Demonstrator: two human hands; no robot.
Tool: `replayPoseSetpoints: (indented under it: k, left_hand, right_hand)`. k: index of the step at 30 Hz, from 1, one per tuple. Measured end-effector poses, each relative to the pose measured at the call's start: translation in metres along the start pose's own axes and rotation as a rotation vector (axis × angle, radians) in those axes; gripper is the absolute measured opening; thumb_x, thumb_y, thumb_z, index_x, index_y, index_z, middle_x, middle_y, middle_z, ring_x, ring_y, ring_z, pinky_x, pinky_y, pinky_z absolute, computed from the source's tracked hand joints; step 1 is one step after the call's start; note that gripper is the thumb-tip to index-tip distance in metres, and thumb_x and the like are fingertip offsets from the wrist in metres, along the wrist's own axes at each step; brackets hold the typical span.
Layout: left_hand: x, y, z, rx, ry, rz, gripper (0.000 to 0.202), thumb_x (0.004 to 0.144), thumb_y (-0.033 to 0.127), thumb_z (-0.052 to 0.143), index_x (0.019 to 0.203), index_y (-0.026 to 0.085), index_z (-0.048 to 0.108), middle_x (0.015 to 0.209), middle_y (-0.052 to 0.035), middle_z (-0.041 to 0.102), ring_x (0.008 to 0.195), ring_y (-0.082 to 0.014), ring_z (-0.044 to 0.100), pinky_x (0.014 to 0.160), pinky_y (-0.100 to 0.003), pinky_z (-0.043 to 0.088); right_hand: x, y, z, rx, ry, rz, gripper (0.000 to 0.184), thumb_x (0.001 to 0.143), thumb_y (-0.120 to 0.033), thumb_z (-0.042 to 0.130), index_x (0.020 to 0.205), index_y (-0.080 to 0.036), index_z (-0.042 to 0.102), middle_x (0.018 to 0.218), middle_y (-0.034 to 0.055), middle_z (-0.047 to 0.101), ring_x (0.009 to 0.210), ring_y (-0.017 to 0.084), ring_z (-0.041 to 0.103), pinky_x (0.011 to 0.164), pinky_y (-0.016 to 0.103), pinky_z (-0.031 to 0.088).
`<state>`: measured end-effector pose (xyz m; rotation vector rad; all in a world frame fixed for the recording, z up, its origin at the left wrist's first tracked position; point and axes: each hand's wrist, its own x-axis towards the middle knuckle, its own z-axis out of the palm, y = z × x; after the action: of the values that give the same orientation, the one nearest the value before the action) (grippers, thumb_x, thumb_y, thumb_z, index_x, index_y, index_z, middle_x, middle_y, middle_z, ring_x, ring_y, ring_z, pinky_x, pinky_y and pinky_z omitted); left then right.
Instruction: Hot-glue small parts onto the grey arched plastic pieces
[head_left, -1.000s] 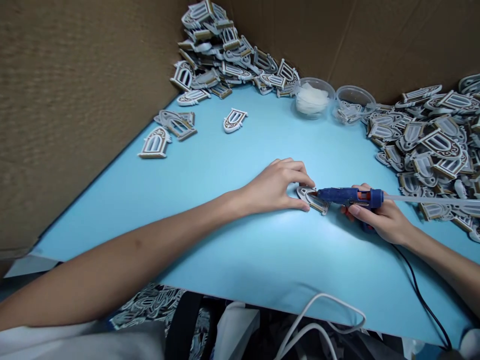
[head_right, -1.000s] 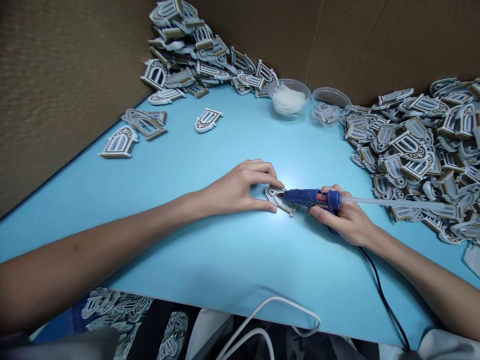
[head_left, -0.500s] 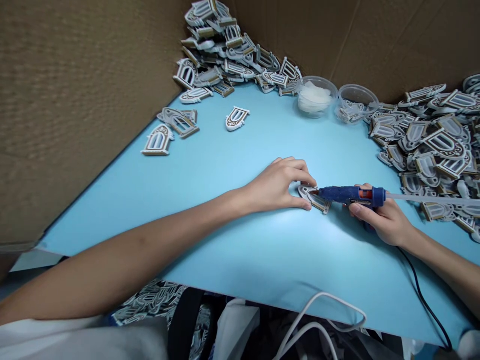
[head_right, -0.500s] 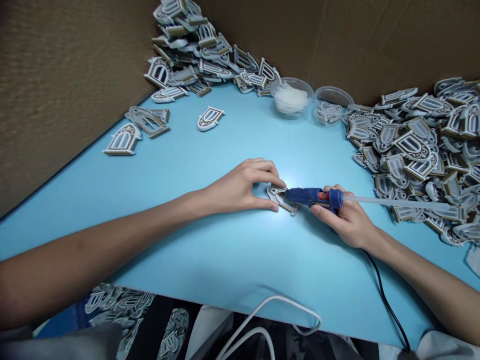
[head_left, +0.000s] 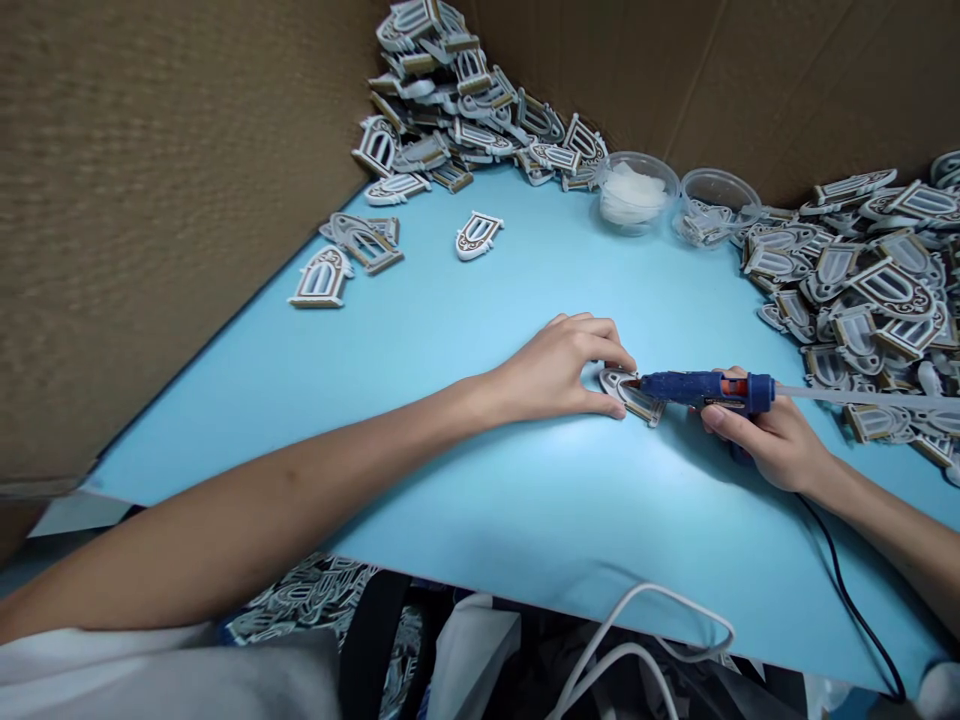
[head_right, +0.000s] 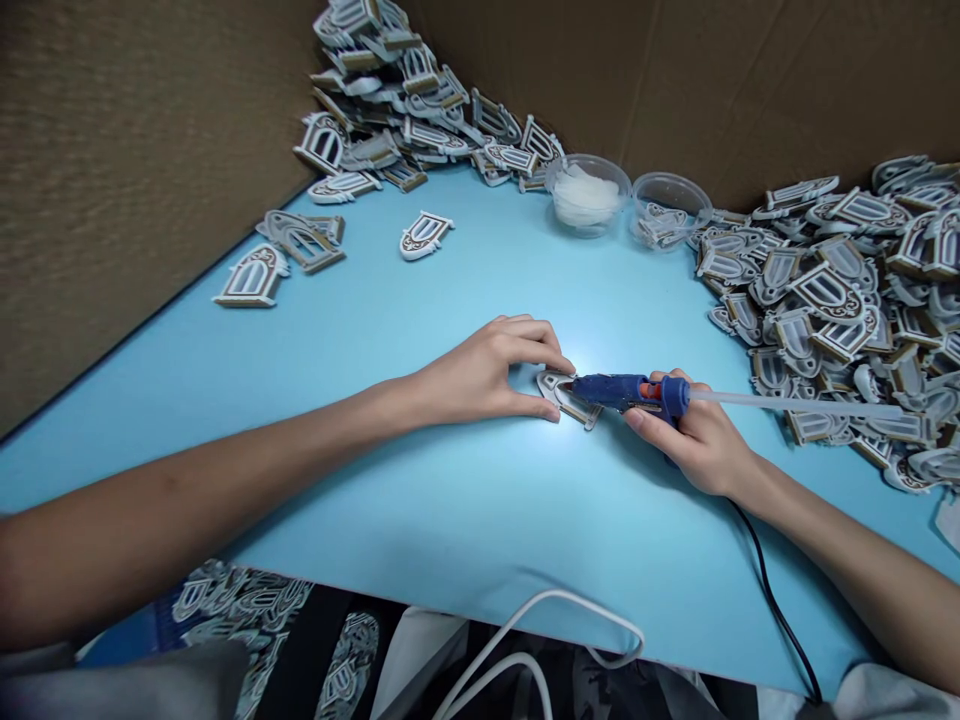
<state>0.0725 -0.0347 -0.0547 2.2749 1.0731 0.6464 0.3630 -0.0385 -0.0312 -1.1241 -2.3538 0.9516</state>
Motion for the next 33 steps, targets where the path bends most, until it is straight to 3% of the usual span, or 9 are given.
replayPoseSetpoints:
  k: [8,12,15,19,21,24,26,29,33]
  left_hand:
    - [0.000,0.000,0.000,-0.012,0.000,-0.006,0.041,0.078,0.041,0.091,0.112,0.021,0.078,0.108,-0.0055,0.073,0.104,-0.0227,0.067,0.092,-0.034,0.042]
    - [-0.001,0.002,0.001,-0.002,-0.008,-0.046,0.041,0.077,0.042,0.091,0.110,0.024,0.078,0.108,-0.0037,0.073,0.108,-0.0243,0.066,0.093,-0.036,0.041]
    - [-0.002,0.005,0.001,0.006,-0.003,-0.071,0.046,0.077,0.042,0.090,0.116,0.023,0.077,0.118,-0.0057,0.072,0.114,-0.0264,0.065,0.095,-0.037,0.041]
    - [-0.003,0.009,0.002,0.000,-0.002,0.031,0.051,0.085,0.029,0.077,0.134,0.020,0.068,0.131,-0.0097,0.068,0.122,-0.0263,0.062,0.102,-0.039,0.043]
    - [-0.003,0.010,0.002,0.024,-0.003,0.052,0.048,0.087,0.029,0.073,0.134,0.018,0.068,0.121,-0.0094,0.071,0.115,-0.0250,0.064,0.099,-0.038,0.045]
    - [-0.005,0.010,0.000,0.060,0.033,0.024,0.053,0.086,0.044,0.075,0.131,0.015,0.070,0.094,-0.0057,0.072,0.095,-0.0229,0.065,0.092,-0.037,0.047]
    - [-0.005,0.008,-0.004,0.056,0.057,0.039,0.049,0.091,0.041,0.067,0.133,0.014,0.069,0.090,-0.0049,0.068,0.088,-0.0205,0.063,0.088,-0.036,0.048]
    - [-0.005,0.006,-0.009,0.092,0.023,0.156,0.052,0.090,0.021,0.054,0.140,0.019,0.067,0.107,-0.0095,0.063,0.099,-0.0214,0.060,0.091,-0.037,0.051]
    - [-0.005,0.008,-0.012,0.227,-0.080,0.216,0.051,0.092,0.019,0.055,0.141,0.027,0.067,0.123,-0.0130,0.057,0.116,-0.0262,0.052,0.104,-0.045,0.048]
  right_hand:
    - [0.000,-0.001,0.000,0.054,-0.011,0.065,0.051,0.098,-0.064,0.058,0.070,-0.023,0.065,0.069,0.0053,0.060,0.071,0.023,0.056,0.063,0.037,0.045]
    - [-0.002,0.005,0.003,0.388,-0.041,0.034,0.052,0.092,-0.073,0.062,0.083,-0.023,0.074,0.084,0.0085,0.074,0.080,0.027,0.068,0.072,0.041,0.055]
    - [-0.004,0.008,0.007,0.580,0.121,0.024,0.052,0.086,-0.076,0.067,0.085,-0.024,0.073,0.082,0.0091,0.075,0.073,0.027,0.069,0.066,0.042,0.056]
    - [-0.002,0.011,0.010,0.601,0.324,0.034,0.042,0.085,-0.068,0.075,0.084,-0.027,0.073,0.079,0.0076,0.072,0.067,0.025,0.064,0.060,0.041,0.050]
    - [-0.001,0.014,0.009,0.580,0.369,0.017,0.035,0.089,-0.062,0.074,0.081,-0.028,0.071,0.076,0.0056,0.069,0.067,0.024,0.061,0.061,0.041,0.048]
    - [0.000,0.020,0.006,0.512,0.407,0.013,0.030,0.092,-0.057,0.072,0.082,-0.029,0.072,0.077,0.0046,0.069,0.072,0.025,0.063,0.066,0.042,0.049]
    - [-0.001,0.023,0.003,0.488,0.428,0.023,0.030,0.091,-0.058,0.073,0.086,-0.029,0.075,0.080,0.0047,0.072,0.075,0.026,0.065,0.069,0.042,0.051]
    - [-0.002,0.023,-0.001,0.494,0.403,0.066,0.035,0.088,-0.064,0.074,0.087,-0.029,0.076,0.083,0.0055,0.074,0.075,0.027,0.066,0.069,0.043,0.052]
    - [-0.003,0.020,-0.003,0.513,0.273,0.151,0.049,0.081,-0.077,0.072,0.081,-0.028,0.076,0.085,0.0089,0.077,0.078,0.031,0.069,0.072,0.047,0.056]
